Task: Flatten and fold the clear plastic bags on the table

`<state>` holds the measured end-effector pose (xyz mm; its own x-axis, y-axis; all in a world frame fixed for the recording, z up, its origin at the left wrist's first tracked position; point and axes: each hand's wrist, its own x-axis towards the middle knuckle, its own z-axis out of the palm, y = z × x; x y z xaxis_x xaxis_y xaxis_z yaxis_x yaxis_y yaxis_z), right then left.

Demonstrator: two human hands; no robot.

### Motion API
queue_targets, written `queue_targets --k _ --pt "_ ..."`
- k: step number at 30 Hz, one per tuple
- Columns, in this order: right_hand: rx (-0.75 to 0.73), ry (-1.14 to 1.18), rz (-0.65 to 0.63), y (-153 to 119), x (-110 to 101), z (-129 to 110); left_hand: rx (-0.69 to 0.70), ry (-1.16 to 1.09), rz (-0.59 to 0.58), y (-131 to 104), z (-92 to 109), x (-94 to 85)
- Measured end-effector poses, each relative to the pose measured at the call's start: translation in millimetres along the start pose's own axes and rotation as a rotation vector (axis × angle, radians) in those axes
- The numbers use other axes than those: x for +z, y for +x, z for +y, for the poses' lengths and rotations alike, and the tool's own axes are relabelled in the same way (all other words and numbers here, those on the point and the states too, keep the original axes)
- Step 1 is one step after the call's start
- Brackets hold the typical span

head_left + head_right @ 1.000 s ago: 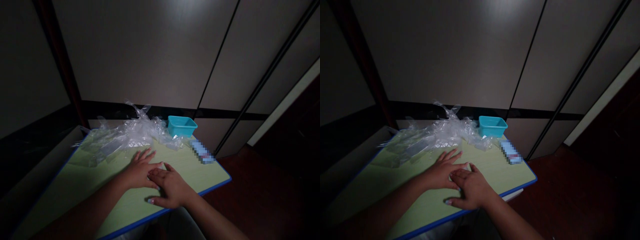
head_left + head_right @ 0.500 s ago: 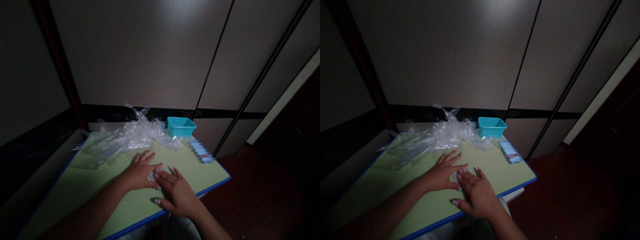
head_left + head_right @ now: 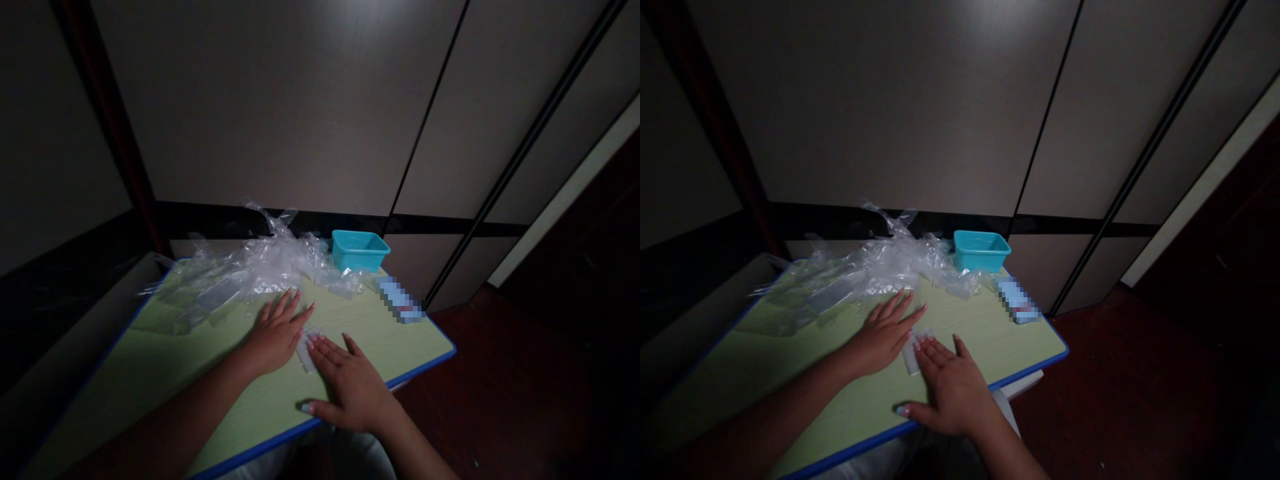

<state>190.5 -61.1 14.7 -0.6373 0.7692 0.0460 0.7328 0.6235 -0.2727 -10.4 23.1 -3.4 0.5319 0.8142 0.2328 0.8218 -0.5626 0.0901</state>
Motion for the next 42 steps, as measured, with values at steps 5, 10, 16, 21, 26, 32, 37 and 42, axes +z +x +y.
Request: queue_targets --k 5,10,16,21,26,32,37,42 --pt "-0.009 0.006 -0.014 0.1 -2.9 0.3 -0.02 0.007 -0.019 0.2 -0.5 1.8" --pt "-0.012 0.024 -0.006 -1.2 -5.4 0.1 -0.031 -0.002 -0.03 1.6 -0.1 1.6" --pt "0.011 -0.016 0.065 -9.0 3.2 -2.5 -0.036 -0.017 -0.028 1.3 -0.9 0.8" --pt "0.031 -0.042 0.088 -14.4 7.3 -5.1 0.049 -0.082 0.059 2.3 1.3 -2.2" --pt "0.038 -0.035 0.077 -14.4 5.0 -5.0 0.258 -0.199 0.138 2.6 2.1 -10.0" --pt "0.046 -0.027 0.081 -14.8 5.0 -5.1 0.384 -0.263 0.051 2.3 -2.4 -18.7" --pt "0.045 -0.024 0.084 -15.2 5.1 -5.7 0.415 -0.303 -0.014 1.7 -2.6 -22.1" --pt "0.04 -0.03 0.089 -15.8 5.1 -5.8 0.38 -0.312 -0.012 2.0 -2.9 -18.0"
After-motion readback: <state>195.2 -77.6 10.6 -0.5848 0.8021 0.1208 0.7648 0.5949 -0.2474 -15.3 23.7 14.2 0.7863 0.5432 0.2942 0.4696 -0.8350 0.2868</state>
